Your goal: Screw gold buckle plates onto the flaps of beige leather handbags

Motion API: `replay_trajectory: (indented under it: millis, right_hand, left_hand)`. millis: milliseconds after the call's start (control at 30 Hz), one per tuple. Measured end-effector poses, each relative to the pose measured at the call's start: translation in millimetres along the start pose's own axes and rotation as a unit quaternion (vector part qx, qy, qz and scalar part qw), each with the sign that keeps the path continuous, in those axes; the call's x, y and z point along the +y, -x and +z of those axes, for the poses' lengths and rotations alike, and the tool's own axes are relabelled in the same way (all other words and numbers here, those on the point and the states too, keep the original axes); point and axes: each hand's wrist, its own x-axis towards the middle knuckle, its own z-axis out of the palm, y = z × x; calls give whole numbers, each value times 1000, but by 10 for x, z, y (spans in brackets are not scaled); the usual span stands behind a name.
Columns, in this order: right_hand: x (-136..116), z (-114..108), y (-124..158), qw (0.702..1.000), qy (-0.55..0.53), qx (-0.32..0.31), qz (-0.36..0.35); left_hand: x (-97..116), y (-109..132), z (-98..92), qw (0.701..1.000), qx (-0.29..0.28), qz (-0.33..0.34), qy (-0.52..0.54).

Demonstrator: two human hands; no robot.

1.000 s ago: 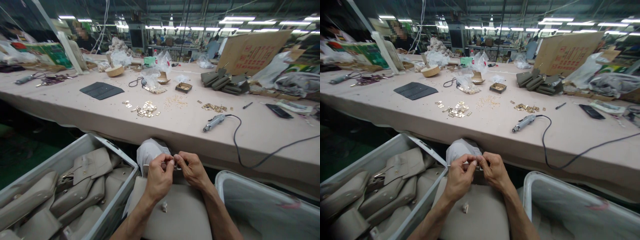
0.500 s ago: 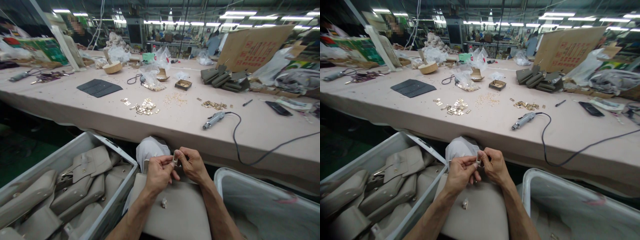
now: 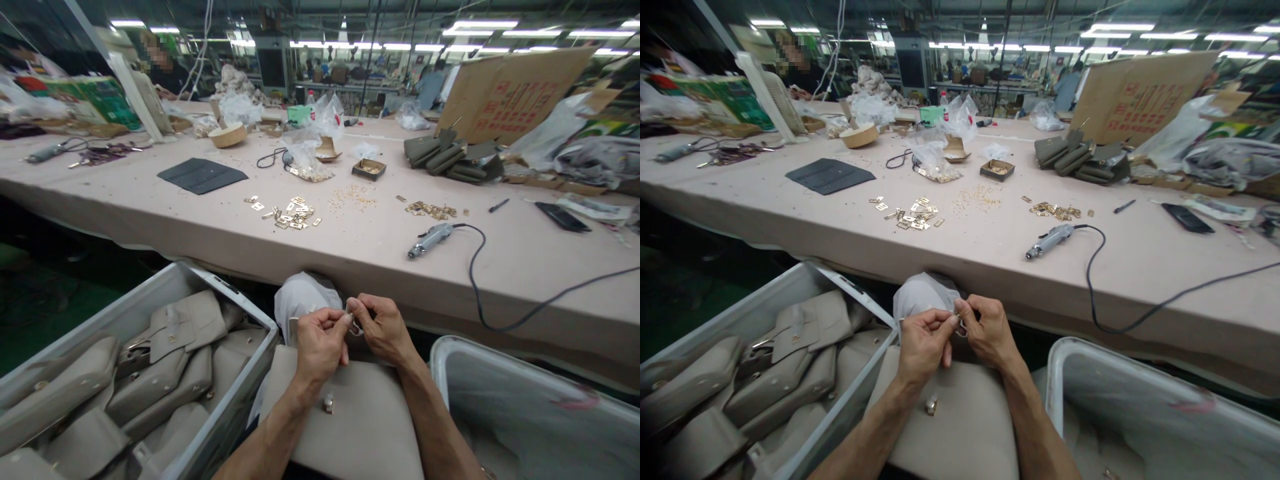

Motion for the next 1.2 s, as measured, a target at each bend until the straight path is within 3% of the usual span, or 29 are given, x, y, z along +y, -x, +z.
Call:
replay_trajectory:
  millis: [200, 400, 800, 1000, 1200]
  right_hand:
    - [42, -9, -5, 999, -21, -8, 32]
    - [75, -15, -23, 995, -58, -32, 71]
    - [228, 73, -125, 979, -153, -45, 124]
    - [267, 97, -122, 984, -94, -76, 132]
    - [417, 165, -122, 987, -69, -46, 137]
  left_hand:
    - [-27, 1, 3, 998, -31, -32, 49]
    - [-32, 21, 41, 999, 3, -27, 29]
    - [-78, -93, 44, 997, 7, -48, 64]
    - [-152, -116, 96, 997, 22, -64, 45]
    - [-344, -214, 160, 996, 35, -75, 46]
